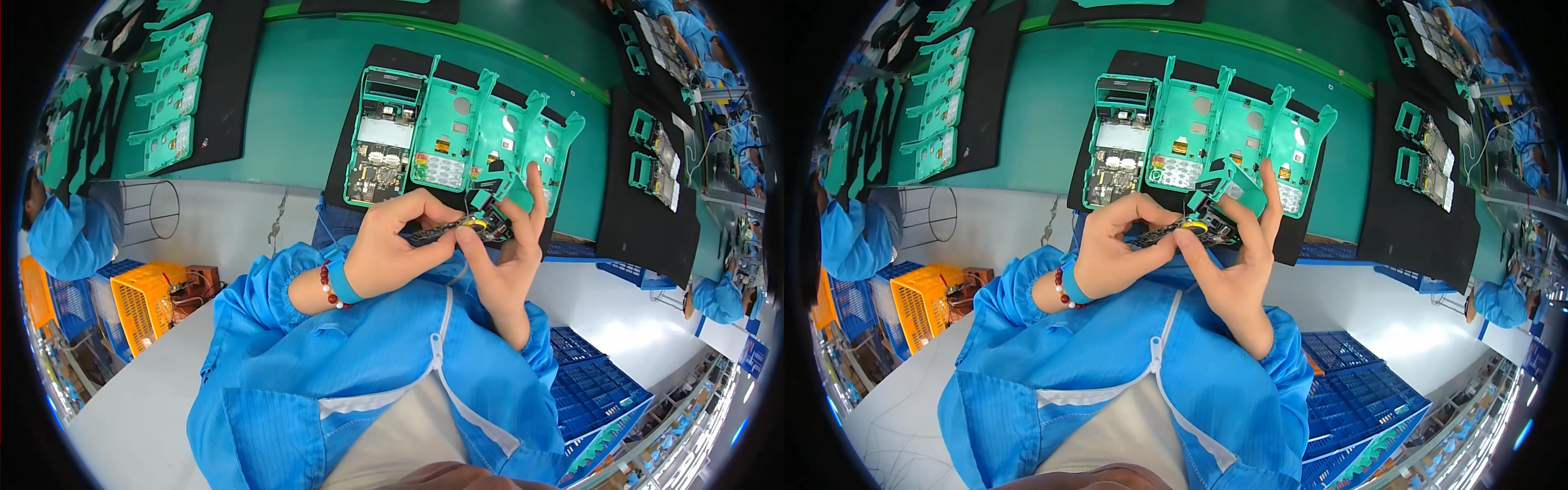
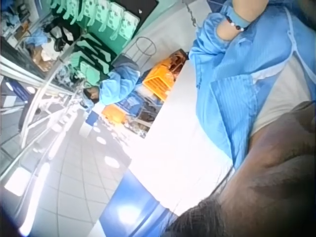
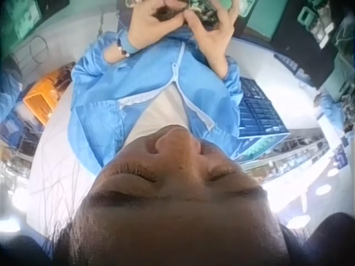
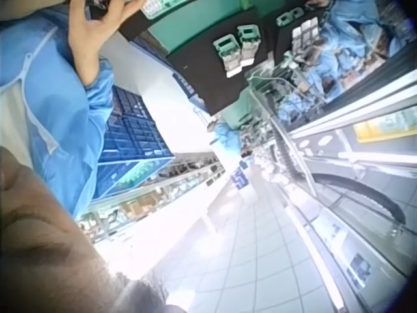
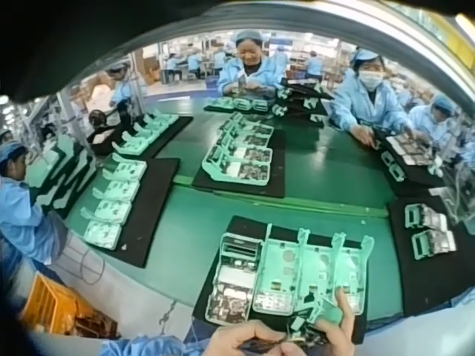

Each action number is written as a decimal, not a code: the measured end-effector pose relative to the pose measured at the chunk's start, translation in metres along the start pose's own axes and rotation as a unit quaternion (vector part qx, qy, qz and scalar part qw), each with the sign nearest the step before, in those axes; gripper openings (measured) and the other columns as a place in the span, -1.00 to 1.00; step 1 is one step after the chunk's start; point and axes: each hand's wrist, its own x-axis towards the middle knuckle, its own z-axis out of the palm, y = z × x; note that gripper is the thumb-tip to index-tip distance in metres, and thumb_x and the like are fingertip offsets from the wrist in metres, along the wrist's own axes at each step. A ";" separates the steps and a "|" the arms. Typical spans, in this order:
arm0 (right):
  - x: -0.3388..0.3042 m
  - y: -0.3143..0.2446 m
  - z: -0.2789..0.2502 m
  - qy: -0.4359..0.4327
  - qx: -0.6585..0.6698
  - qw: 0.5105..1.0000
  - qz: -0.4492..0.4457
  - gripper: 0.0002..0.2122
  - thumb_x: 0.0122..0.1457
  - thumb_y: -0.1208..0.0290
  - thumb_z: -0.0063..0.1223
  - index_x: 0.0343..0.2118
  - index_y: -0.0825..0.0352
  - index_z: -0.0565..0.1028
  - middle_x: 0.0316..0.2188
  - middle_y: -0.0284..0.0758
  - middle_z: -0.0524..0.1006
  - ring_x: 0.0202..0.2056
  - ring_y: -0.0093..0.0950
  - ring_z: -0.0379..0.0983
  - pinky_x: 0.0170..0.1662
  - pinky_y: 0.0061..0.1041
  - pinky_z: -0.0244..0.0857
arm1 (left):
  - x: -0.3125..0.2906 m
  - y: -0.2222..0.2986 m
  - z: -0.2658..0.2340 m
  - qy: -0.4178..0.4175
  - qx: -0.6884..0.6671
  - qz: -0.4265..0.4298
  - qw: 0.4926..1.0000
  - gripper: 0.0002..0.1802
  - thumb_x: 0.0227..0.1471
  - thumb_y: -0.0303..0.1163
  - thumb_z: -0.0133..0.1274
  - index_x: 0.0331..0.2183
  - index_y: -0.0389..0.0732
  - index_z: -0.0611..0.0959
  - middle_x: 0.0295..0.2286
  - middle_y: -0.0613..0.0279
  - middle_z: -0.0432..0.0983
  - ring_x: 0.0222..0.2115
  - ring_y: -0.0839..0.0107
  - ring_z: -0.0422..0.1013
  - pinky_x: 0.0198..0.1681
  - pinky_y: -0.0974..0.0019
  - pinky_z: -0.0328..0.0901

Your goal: The person assembles handheld electronic terminals by inserting circuit boards into green plastic casings by hand.

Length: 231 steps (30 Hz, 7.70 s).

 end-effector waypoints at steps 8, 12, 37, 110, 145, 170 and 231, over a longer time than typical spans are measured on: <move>-0.002 0.009 0.004 -0.014 0.106 0.994 0.034 -0.65 -0.01 0.54 0.36 -0.15 0.46 0.50 0.36 -0.02 -0.02 0.21 -0.27 0.29 0.12 -0.38 0.35 | -0.002 -0.008 0.000 0.013 0.077 0.094 0.993 -0.76 -0.11 -0.60 0.27 -0.29 -0.31 0.65 -0.38 0.15 0.60 -0.38 0.41 0.54 -0.29 0.40 0.40; -0.001 0.007 0.007 -0.017 0.133 0.991 0.029 -0.71 -0.02 0.57 0.31 -0.22 0.43 0.49 0.35 -0.02 -0.01 0.22 -0.23 0.27 0.12 -0.38 0.34 | -0.003 -0.008 0.004 0.034 0.096 0.170 0.980 -0.71 -0.12 -0.61 0.23 -0.24 -0.26 0.66 -0.41 0.15 0.58 -0.44 0.25 0.52 -0.39 0.29 0.38; 0.072 -0.022 -0.071 -0.082 0.008 0.997 -0.001 -0.45 -0.24 0.42 0.55 -0.12 0.47 0.56 -0.25 -0.27 0.61 -0.14 -0.48 0.51 -0.04 -0.44 0.38 | 0.030 -0.015 0.001 0.029 0.417 0.223 0.881 -0.64 -0.04 -0.48 0.12 -0.11 -0.18 0.64 -0.02 0.12 0.42 0.04 0.14 0.32 0.15 0.00 0.12; 0.043 -0.031 0.025 -0.030 -0.044 0.996 0.066 -0.38 -0.16 0.09 0.51 -0.18 0.44 0.42 -0.38 -0.16 0.61 -0.38 -0.30 0.64 -0.32 -0.37 0.51 | -0.017 -0.040 -0.063 0.044 -0.520 -0.084 0.849 -0.46 0.37 0.00 -0.32 0.16 -0.14 0.38 0.05 0.16 0.45 0.12 0.21 0.35 0.20 0.10 0.26; 0.098 0.077 -0.202 0.339 0.286 0.884 0.149 -0.79 0.35 0.28 0.03 -0.42 0.22 0.39 -0.62 -0.51 0.27 -0.58 -0.70 0.12 -0.51 -0.60 0.03 | 0.002 -0.005 -0.016 -0.085 0.252 0.107 0.958 -0.62 0.17 -0.44 0.08 0.03 -0.30 0.58 -0.02 -0.02 0.50 -0.03 0.14 0.45 0.03 0.12 0.34; 0.033 0.001 -0.018 -0.095 0.092 0.990 -0.056 -0.71 0.03 0.67 0.08 -0.14 0.34 0.52 0.04 -0.17 0.48 0.34 -0.05 0.05 0.33 -0.10 -0.07 | 0.022 -0.005 0.013 -0.084 0.051 0.070 0.993 -0.27 0.11 -0.33 0.20 0.23 -0.28 0.28 0.13 -0.06 0.31 0.14 0.06 0.27 0.20 0.16 0.17; 0.003 0.011 -0.011 -0.055 0.048 0.997 -0.025 -0.74 0.10 0.47 0.28 -0.22 0.36 0.42 0.27 0.02 0.23 0.40 0.00 -0.16 0.35 -0.04 -0.20 | 0.003 0.004 0.007 0.002 0.124 0.098 0.987 -0.75 -0.12 -0.58 0.28 -0.29 -0.31 0.66 -0.39 0.09 0.61 -0.39 0.33 0.56 -0.30 0.36 0.41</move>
